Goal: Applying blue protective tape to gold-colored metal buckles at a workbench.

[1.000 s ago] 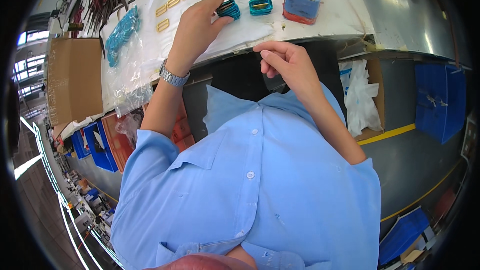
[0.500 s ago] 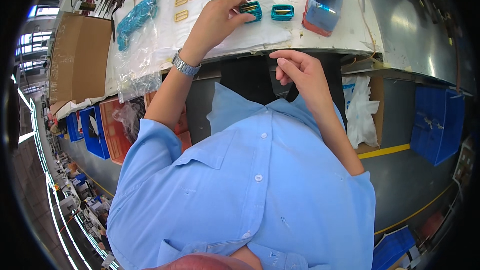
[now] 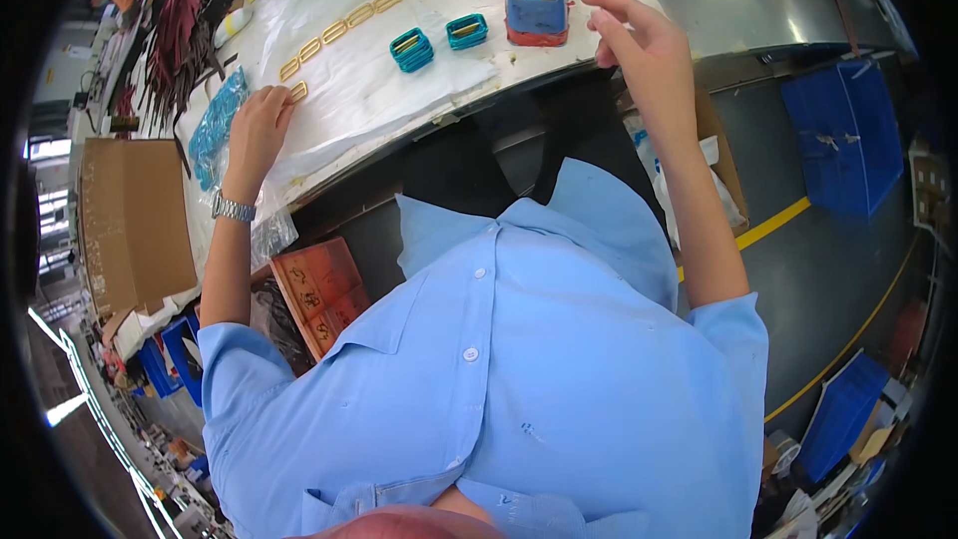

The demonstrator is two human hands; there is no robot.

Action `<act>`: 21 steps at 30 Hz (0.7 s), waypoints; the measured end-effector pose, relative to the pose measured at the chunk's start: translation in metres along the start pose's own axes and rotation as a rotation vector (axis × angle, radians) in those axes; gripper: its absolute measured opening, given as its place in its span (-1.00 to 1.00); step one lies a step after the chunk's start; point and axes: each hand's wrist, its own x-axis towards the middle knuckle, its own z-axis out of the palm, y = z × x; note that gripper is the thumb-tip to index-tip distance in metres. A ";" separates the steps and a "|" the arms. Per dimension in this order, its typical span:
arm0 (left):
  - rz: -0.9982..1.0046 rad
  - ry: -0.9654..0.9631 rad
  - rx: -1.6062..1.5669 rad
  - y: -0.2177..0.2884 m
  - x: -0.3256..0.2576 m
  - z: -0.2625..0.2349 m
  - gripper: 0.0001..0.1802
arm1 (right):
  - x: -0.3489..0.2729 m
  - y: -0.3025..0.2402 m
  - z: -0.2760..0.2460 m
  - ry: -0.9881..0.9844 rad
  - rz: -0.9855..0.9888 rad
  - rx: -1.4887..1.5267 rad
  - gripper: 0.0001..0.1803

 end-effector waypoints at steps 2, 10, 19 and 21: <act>0.017 -0.003 0.004 0.003 0.003 -0.002 -0.91 | 0.021 0.004 -0.011 -0.025 0.018 -0.198 -0.63; -0.096 -0.043 -0.083 -0.007 0.020 0.001 -0.89 | 0.075 0.000 0.002 -0.242 0.357 -0.263 -0.55; -0.496 -0.017 -0.975 -0.038 0.034 0.000 -0.81 | 0.089 -0.022 0.027 -0.280 0.557 -0.161 -0.71; -0.501 0.004 -1.196 -0.012 0.046 -0.013 -0.80 | 0.086 -0.026 0.024 -0.214 0.631 -0.074 -0.74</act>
